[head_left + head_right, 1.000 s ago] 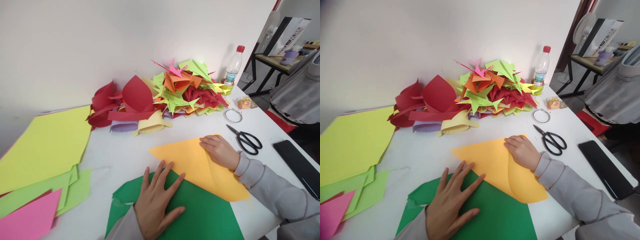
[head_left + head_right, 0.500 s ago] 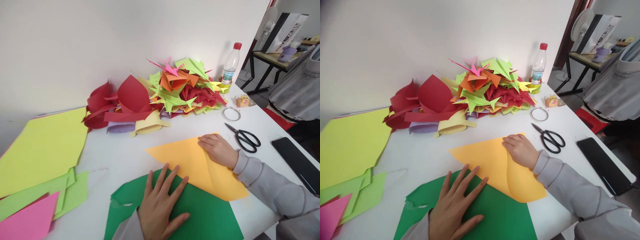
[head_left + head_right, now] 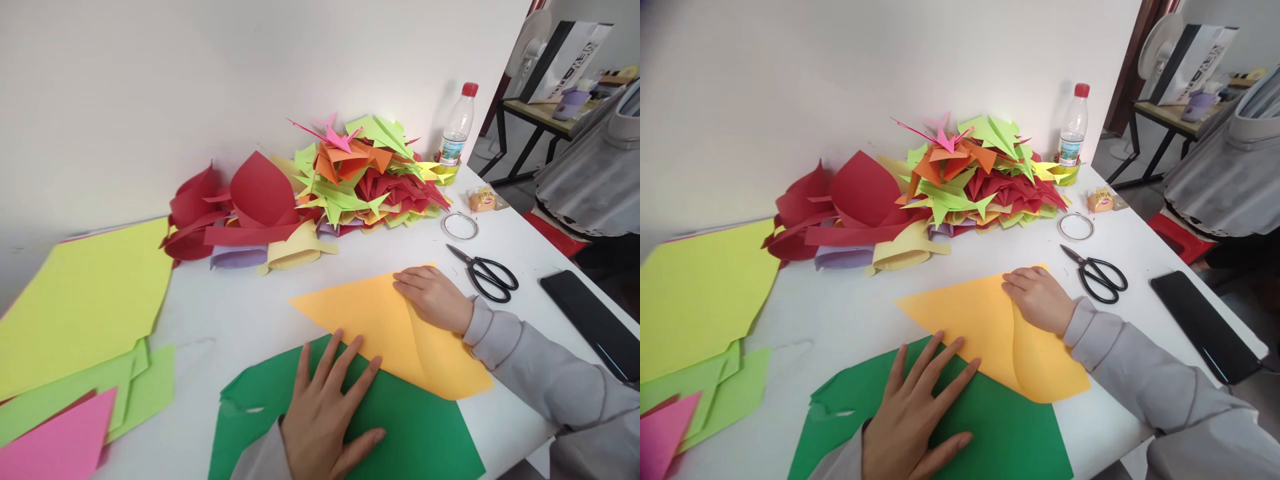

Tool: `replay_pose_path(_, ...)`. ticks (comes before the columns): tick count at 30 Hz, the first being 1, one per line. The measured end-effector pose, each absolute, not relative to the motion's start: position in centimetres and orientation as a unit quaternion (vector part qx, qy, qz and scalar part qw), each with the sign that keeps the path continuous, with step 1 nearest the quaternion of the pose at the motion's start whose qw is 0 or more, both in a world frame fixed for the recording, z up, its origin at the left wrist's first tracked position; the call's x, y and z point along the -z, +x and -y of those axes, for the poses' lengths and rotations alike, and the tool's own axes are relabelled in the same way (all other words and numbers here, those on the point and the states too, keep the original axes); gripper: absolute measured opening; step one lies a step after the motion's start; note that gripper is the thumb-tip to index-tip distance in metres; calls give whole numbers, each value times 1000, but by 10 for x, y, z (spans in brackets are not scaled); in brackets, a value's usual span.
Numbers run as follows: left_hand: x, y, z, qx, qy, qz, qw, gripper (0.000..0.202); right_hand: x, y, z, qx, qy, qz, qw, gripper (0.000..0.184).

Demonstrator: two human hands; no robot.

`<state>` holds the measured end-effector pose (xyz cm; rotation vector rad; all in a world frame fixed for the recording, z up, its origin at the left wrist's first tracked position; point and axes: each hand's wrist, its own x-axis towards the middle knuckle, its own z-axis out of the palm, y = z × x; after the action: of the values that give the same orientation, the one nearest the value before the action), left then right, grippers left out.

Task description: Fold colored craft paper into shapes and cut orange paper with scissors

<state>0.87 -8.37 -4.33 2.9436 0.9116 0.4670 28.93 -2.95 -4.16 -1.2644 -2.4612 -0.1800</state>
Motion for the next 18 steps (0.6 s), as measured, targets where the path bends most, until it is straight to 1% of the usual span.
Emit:
replay_pose_path(3,44,11,86,-157,945,-286,22,66,43,290,29,61,-450,873,179,34)
replay_pose_path(7,44,14,87,-151,946,-286,27,71,45,289,28,58,-452,871,184,32)
replay_pose_path(13,45,19,89,-178,943,-279,29,61,48,288,27,61,-455,871,175,34)
replay_pose_path(18,43,25,90,-161,952,-262,13,69,49,288,26,71,-453,870,179,32)
